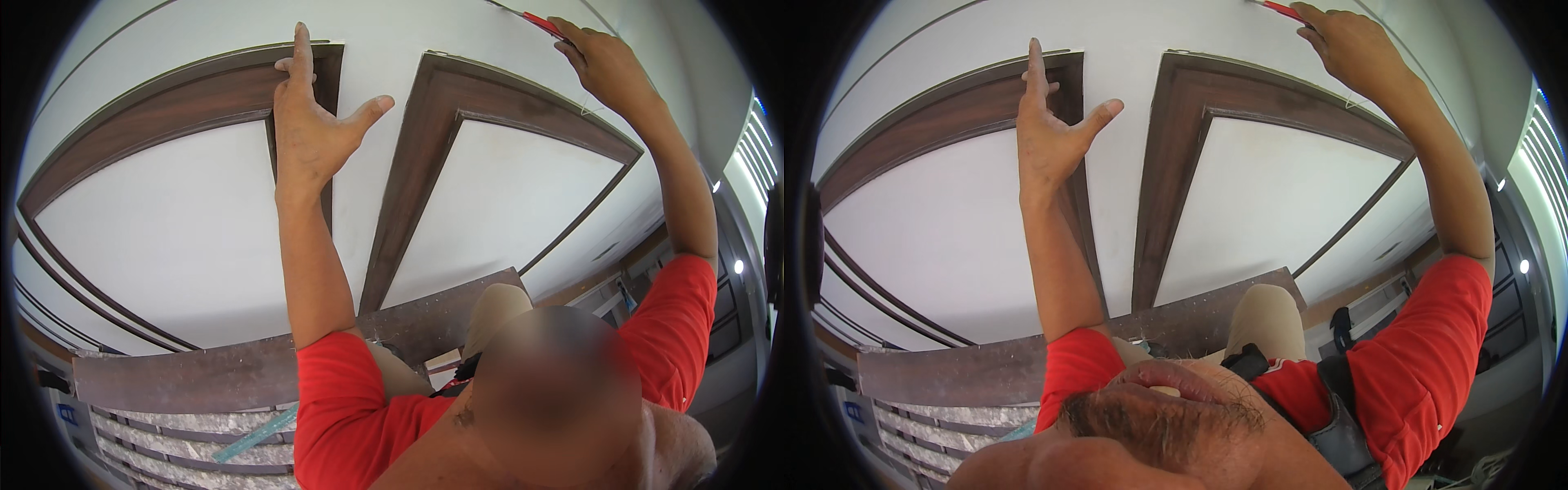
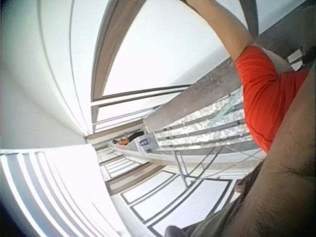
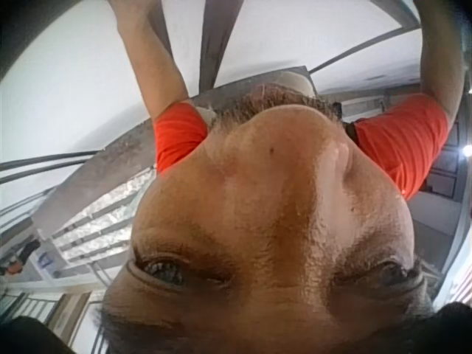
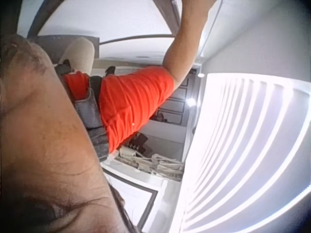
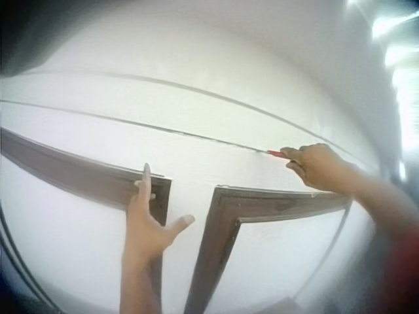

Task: The person uses a red utility knife to trim the edge of a dark brown wooden ceiling molding. They hold the molding in place with their left hand while carefully cutting along the seam with their right hand.

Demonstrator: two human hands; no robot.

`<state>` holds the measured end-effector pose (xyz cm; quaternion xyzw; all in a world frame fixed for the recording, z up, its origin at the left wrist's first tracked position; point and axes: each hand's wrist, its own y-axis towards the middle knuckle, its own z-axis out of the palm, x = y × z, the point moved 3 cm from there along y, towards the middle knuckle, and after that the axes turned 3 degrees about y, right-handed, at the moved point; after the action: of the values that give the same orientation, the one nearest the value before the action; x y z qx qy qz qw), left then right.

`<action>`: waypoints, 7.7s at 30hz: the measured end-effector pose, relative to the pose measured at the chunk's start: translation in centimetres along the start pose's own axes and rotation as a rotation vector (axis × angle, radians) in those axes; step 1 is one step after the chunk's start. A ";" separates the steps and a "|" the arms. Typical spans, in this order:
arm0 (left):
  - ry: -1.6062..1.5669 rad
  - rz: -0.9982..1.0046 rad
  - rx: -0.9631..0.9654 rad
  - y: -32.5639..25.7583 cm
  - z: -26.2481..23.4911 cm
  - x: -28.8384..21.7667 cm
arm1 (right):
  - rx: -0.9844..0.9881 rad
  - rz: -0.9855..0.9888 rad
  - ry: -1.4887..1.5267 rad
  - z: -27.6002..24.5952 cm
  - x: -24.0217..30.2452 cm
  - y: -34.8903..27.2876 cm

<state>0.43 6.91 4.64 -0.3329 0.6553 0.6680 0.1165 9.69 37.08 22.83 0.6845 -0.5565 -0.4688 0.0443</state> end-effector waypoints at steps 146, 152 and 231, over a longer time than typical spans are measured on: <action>0.197 -0.088 -0.112 0.4 0.0 -1.1 | -0.323 -0.130 0.443 -1.8 10.0 4.5; 0.341 0.073 -0.367 4.7 -1.2 -3.4 | -0.392 -0.145 0.479 -1.1 7.9 4.2; 0.212 -0.125 0.107 0.3 7.0 -6.5 | -0.365 -0.031 0.827 5.4 2.2 0.1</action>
<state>3.09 15.34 8.20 -0.4349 0.6765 0.5848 0.1055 5.76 37.72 18.57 0.8036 -0.3900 -0.2471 0.3756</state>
